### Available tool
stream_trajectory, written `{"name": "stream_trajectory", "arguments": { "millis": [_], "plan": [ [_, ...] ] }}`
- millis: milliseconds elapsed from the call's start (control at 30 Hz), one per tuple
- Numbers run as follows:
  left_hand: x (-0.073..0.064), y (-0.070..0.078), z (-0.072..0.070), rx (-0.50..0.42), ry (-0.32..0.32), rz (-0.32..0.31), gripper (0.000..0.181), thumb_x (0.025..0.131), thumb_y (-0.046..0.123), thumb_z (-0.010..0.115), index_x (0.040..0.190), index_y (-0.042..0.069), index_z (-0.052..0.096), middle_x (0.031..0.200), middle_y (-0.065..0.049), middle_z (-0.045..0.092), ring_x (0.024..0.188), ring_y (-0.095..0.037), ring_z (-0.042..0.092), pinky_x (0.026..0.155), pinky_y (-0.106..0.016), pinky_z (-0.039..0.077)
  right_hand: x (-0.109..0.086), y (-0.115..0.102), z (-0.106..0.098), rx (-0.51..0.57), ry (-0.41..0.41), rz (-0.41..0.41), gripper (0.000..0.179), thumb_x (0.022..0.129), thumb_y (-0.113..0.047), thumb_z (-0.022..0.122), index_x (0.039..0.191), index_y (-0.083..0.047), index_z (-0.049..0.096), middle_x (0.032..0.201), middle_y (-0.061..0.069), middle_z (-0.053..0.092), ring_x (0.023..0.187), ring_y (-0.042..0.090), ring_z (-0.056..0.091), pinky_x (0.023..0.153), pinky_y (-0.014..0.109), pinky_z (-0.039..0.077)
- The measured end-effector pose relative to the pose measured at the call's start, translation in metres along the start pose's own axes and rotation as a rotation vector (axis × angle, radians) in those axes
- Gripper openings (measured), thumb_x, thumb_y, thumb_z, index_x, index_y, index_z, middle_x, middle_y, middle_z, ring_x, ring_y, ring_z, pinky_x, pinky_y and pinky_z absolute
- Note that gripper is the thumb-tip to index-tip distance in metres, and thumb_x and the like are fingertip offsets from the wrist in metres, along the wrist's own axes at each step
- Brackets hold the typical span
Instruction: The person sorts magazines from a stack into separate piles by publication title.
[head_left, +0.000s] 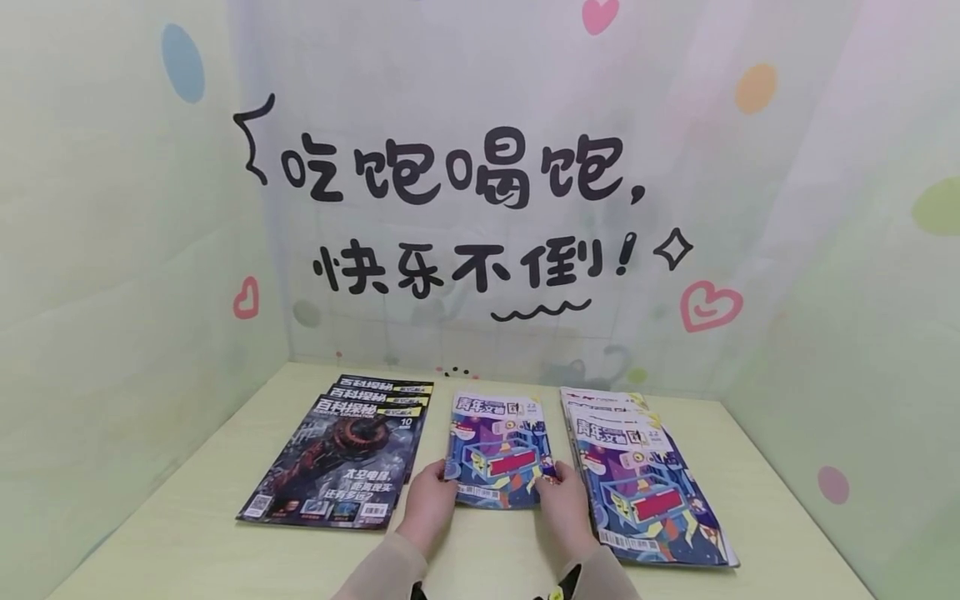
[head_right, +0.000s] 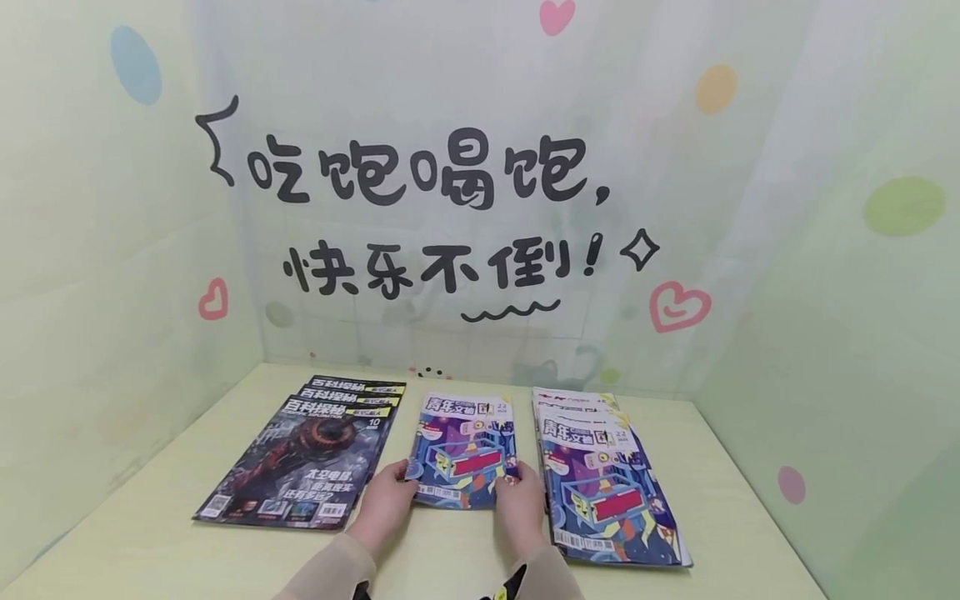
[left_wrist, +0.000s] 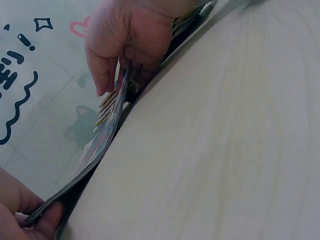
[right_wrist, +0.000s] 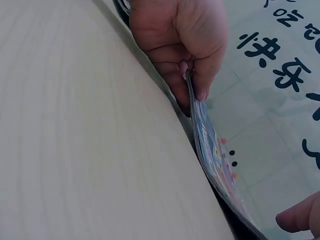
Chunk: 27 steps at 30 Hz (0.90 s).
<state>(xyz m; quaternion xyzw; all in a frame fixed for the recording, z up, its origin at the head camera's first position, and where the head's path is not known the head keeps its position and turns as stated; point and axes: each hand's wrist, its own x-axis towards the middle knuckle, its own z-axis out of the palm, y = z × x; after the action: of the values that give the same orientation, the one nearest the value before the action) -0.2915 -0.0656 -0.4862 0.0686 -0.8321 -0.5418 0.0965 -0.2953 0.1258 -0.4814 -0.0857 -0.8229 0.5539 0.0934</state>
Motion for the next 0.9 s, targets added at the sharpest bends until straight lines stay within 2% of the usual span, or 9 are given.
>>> {"name": "stream_trajectory", "arguments": {
  "millis": [100, 167, 300, 367, 433, 533, 733, 900],
  "plan": [
    [-0.003, -0.001, 0.0, -0.016, -0.006, -0.02, 0.046, 0.087, 0.002, 0.052, 0.131, -0.013, 0.049, 0.128, -0.027, 0.055, 0.122, -0.044, 0.047, 0.102, -0.054, 0.037, -0.001, 0.002, 0.0, 0.039, -0.003, 0.033, 0.055, 0.09, -0.009, 0.056, 0.134, 0.019, 0.038, 0.134, 0.037, 0.043, 0.126, 0.047, 0.042, 0.105, 0.055, 0.035],
    [-0.005, -0.001, 0.001, -0.047, -0.017, -0.035, 0.047, 0.087, 0.001, 0.051, 0.132, -0.012, 0.048, 0.127, -0.026, 0.056, 0.117, -0.041, 0.052, 0.097, -0.051, 0.044, -0.002, 0.002, -0.001, 0.047, -0.008, 0.037, 0.055, 0.09, -0.01, 0.056, 0.134, 0.019, 0.038, 0.134, 0.037, 0.042, 0.127, 0.047, 0.04, 0.105, 0.055, 0.034],
    [-0.008, 0.0, 0.0, -0.117, -0.039, -0.065, 0.051, 0.087, -0.001, 0.048, 0.137, -0.013, 0.042, 0.129, -0.029, 0.052, 0.087, -0.026, 0.062, 0.073, -0.036, 0.055, -0.003, 0.0, 0.0, 0.116, -0.01, 0.051, 0.053, 0.093, -0.01, 0.054, 0.136, 0.017, 0.037, 0.131, 0.034, 0.045, 0.122, 0.043, 0.045, 0.102, 0.053, 0.039],
    [-0.01, 0.001, -0.002, -0.151, -0.047, -0.08, 0.053, 0.087, -0.002, 0.045, 0.139, -0.013, 0.038, 0.131, -0.032, 0.049, 0.071, -0.02, 0.061, 0.062, -0.032, 0.055, -0.005, -0.001, 0.0, 0.184, -0.007, 0.055, 0.052, 0.094, -0.008, 0.053, 0.137, 0.016, 0.037, 0.129, 0.032, 0.046, 0.118, 0.039, 0.047, 0.1, 0.051, 0.042],
    [-0.011, 0.001, -0.003, -0.165, -0.048, -0.091, 0.055, 0.087, -0.002, 0.044, 0.14, -0.013, 0.035, 0.132, -0.033, 0.047, 0.062, -0.018, 0.058, 0.058, -0.032, 0.055, -0.006, -0.001, 0.0, 0.238, 0.004, 0.063, 0.05, 0.094, -0.005, 0.052, 0.137, 0.015, 0.037, 0.126, 0.03, 0.047, 0.114, 0.037, 0.048, 0.098, 0.05, 0.043],
    [-0.013, 0.0, -0.004, -0.188, -0.051, -0.089, 0.055, 0.088, -0.002, 0.043, 0.141, -0.013, 0.034, 0.132, -0.032, 0.047, 0.061, -0.017, 0.058, 0.059, -0.032, 0.055, -0.007, 0.0, -0.001, 0.285, 0.005, 0.078, 0.049, 0.094, -0.001, 0.051, 0.137, 0.016, 0.035, 0.127, 0.032, 0.045, 0.115, 0.039, 0.047, 0.099, 0.051, 0.042],
    [-0.015, -0.003, -0.005, -0.205, -0.059, -0.088, 0.057, 0.086, -0.003, 0.045, 0.141, -0.012, 0.033, 0.126, -0.03, 0.052, 0.063, -0.018, 0.06, 0.061, -0.032, 0.054, -0.006, 0.004, -0.003, 0.289, -0.021, 0.123, 0.049, 0.093, 0.002, 0.049, 0.138, 0.017, 0.034, 0.133, 0.038, 0.043, 0.121, 0.045, 0.047, 0.101, 0.052, 0.041],
    [-0.016, -0.004, -0.009, -0.23, -0.121, -0.111, 0.064, 0.083, -0.005, 0.045, 0.144, -0.01, 0.028, 0.121, -0.026, 0.054, 0.064, -0.02, 0.059, 0.062, -0.033, 0.053, -0.004, 0.004, -0.004, 0.256, -0.036, 0.122, 0.047, 0.093, 0.004, 0.047, 0.137, 0.017, 0.036, 0.134, 0.038, 0.042, 0.123, 0.046, 0.045, 0.101, 0.052, 0.041]
  ]
}}
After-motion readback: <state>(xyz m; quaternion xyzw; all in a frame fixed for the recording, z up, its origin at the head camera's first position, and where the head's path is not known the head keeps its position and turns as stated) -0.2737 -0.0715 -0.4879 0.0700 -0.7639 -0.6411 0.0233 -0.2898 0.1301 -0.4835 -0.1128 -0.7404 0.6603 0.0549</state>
